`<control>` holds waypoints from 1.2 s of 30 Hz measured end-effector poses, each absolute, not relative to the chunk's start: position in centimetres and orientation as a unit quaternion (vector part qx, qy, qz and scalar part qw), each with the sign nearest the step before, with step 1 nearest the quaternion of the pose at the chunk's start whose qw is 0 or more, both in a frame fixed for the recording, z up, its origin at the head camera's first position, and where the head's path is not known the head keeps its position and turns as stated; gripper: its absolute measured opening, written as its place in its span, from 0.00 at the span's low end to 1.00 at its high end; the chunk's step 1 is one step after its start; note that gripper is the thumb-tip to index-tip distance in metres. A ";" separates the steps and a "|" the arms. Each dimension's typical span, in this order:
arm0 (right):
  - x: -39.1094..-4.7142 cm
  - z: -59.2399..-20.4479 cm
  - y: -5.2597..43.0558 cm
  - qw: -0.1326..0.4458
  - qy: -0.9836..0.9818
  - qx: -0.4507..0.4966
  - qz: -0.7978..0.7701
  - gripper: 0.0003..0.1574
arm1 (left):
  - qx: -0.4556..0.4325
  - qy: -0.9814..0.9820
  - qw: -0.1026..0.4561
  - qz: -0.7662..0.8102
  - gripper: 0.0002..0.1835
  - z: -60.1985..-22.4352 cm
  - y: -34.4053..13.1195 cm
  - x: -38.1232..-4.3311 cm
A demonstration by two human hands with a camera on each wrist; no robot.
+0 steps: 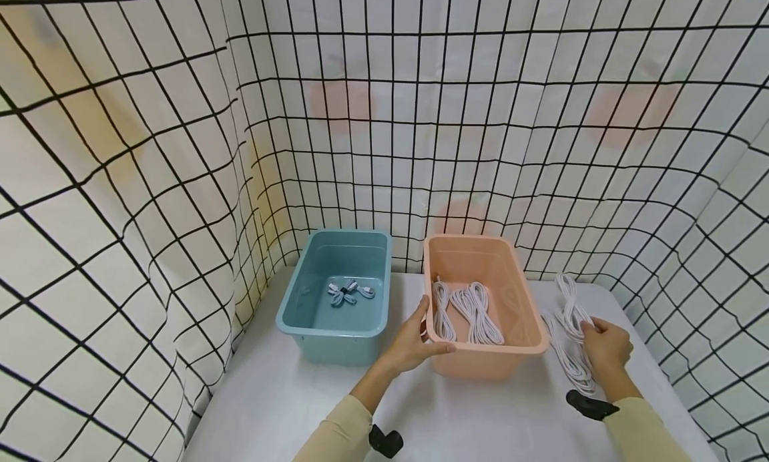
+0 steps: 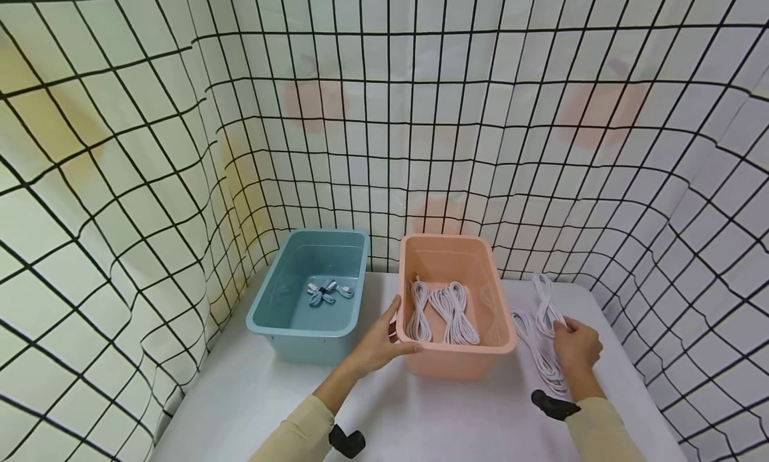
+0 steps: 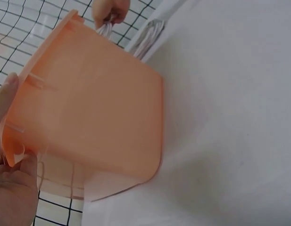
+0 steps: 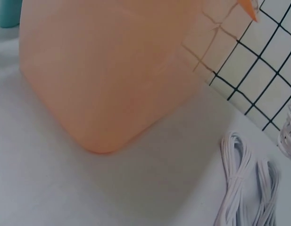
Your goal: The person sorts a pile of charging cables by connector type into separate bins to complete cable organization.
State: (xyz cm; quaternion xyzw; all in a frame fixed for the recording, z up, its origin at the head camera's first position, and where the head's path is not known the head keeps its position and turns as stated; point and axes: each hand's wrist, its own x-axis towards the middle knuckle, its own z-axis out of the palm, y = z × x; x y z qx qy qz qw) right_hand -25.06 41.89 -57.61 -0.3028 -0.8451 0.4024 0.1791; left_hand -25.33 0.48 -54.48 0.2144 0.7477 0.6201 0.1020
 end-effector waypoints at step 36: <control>-25.8 -51.0 40.9 0.198 -0.867 -0.232 0.395 0.29 | 0.204 0.741 0.109 0.630 0.63 -54.4 0.5 -25.3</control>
